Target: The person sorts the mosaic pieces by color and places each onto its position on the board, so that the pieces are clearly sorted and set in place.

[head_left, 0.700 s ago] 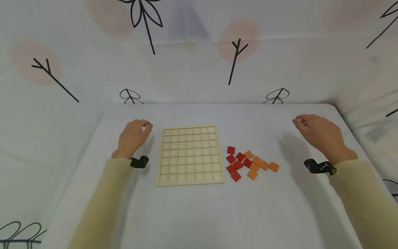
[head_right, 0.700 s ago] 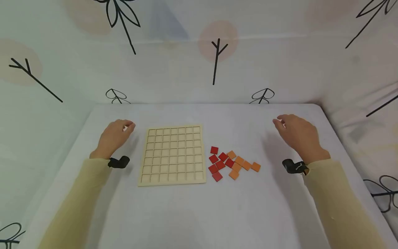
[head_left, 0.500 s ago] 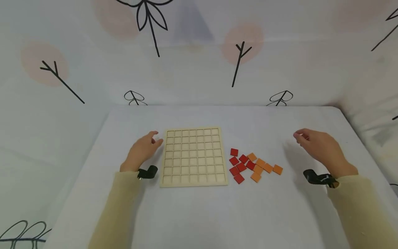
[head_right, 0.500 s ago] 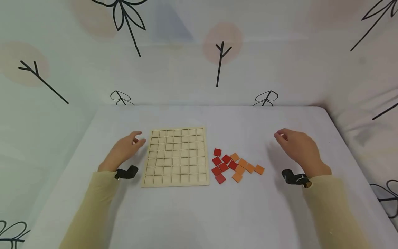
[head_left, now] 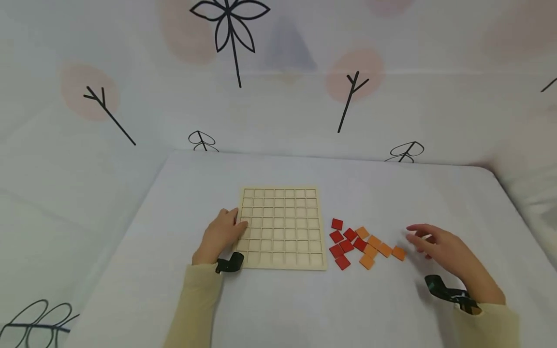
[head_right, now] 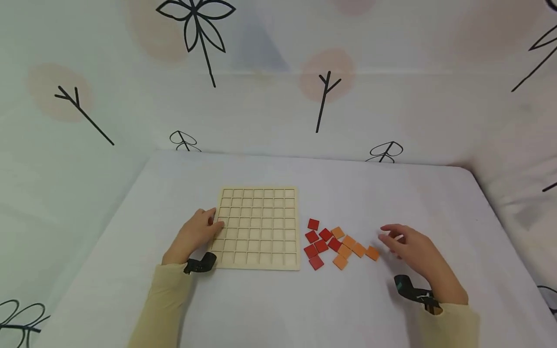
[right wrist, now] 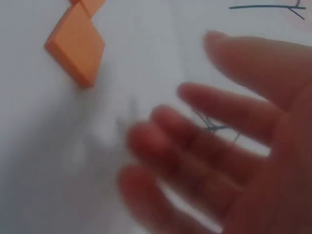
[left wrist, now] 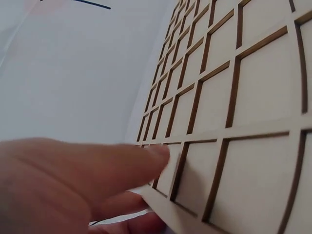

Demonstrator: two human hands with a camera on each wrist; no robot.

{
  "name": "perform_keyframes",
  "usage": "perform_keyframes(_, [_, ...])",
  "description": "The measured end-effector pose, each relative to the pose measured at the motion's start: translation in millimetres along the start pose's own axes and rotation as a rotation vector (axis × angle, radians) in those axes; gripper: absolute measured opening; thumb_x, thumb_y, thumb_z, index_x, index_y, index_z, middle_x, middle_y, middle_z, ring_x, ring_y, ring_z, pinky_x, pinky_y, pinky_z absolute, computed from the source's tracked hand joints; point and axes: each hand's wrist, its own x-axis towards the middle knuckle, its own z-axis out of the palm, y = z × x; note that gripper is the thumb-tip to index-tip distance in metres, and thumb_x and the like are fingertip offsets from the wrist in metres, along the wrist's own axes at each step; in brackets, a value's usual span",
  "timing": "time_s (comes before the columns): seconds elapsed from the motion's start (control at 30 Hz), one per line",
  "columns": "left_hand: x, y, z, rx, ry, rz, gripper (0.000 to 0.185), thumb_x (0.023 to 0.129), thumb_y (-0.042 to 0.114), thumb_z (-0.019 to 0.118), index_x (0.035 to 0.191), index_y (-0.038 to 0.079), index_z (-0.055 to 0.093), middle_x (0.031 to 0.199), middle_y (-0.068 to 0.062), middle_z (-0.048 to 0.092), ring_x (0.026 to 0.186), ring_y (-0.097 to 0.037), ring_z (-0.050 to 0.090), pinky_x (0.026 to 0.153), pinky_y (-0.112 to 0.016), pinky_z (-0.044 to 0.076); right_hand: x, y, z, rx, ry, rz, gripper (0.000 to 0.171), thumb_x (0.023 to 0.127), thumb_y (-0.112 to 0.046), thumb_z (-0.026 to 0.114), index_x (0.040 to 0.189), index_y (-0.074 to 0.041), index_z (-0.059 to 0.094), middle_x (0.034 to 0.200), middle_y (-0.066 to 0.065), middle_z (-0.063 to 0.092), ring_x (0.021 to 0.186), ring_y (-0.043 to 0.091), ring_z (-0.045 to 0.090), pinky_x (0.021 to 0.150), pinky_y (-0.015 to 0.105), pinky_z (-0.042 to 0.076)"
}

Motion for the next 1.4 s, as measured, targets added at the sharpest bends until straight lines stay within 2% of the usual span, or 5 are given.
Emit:
perform_keyframes(0.3, [-1.6, 2.2, 6.9, 0.019, 0.029, 0.009, 0.047, 0.093, 0.025, 0.046, 0.136, 0.010, 0.042, 0.092, -0.005, 0.044, 0.073, -0.018, 0.043, 0.062, -0.030, 0.033, -2, -2, 11, -0.017, -0.159, 0.006, 0.053, 0.079, -0.035, 0.068, 0.115, 0.001, 0.053, 0.099, 0.012, 0.055, 0.082, 0.021, 0.053, 0.066, 0.032, 0.049])
perform_keyframes(0.53, [-0.6, -2.4, 4.1, -0.014, 0.074, 0.044, 0.047, 0.092, 0.024, 0.046, 0.136, 0.010, 0.043, 0.086, -0.004, 0.045, 0.071, -0.017, 0.041, 0.060, -0.029, 0.031, 15, -16, 10, -0.039, -0.205, 0.046, 0.037, 0.080, -0.022, 0.067, 0.106, 0.001, 0.053, 0.092, 0.009, 0.057, 0.078, 0.019, 0.053, 0.068, 0.034, 0.048])
perform_keyframes(0.8, [9.7, -11.7, 3.0, -0.140, 0.094, 0.061, 0.047, 0.088, 0.024, 0.050, 0.133, 0.012, 0.047, 0.079, -0.003, 0.047, 0.066, -0.016, 0.043, 0.059, -0.028, 0.033, 23, -25, 10, -0.047, -0.173, 0.055, 0.043, 0.078, -0.028, 0.069, 0.107, -0.002, 0.051, 0.094, 0.011, 0.057, 0.077, 0.019, 0.053, 0.064, 0.030, 0.044])
perform_keyframes(1.03, [17.0, -15.9, 3.0, -0.282, 0.065, 0.068, 0.050, 0.088, 0.030, 0.055, 0.136, 0.017, 0.046, 0.079, 0.000, 0.056, 0.053, -0.013, 0.051, 0.057, -0.028, 0.039, 23, -24, 3, -0.115, -0.051, 0.011, 0.055, 0.082, -0.045, 0.062, 0.109, 0.003, 0.054, 0.097, 0.016, 0.058, 0.082, 0.025, 0.052, 0.063, 0.030, 0.040])
perform_keyframes(1.4, [20.0, -24.7, 3.5, -0.285, 0.072, 0.069, 0.048, 0.088, 0.029, 0.056, 0.133, 0.015, 0.049, 0.077, 0.000, 0.057, 0.048, -0.012, 0.050, 0.051, -0.027, 0.038, 31, -45, 16, -0.052, 0.011, 0.034, 0.059, 0.088, -0.045, 0.054, 0.120, 0.004, 0.050, 0.099, 0.018, 0.061, 0.079, 0.021, 0.057, 0.068, 0.038, 0.046])
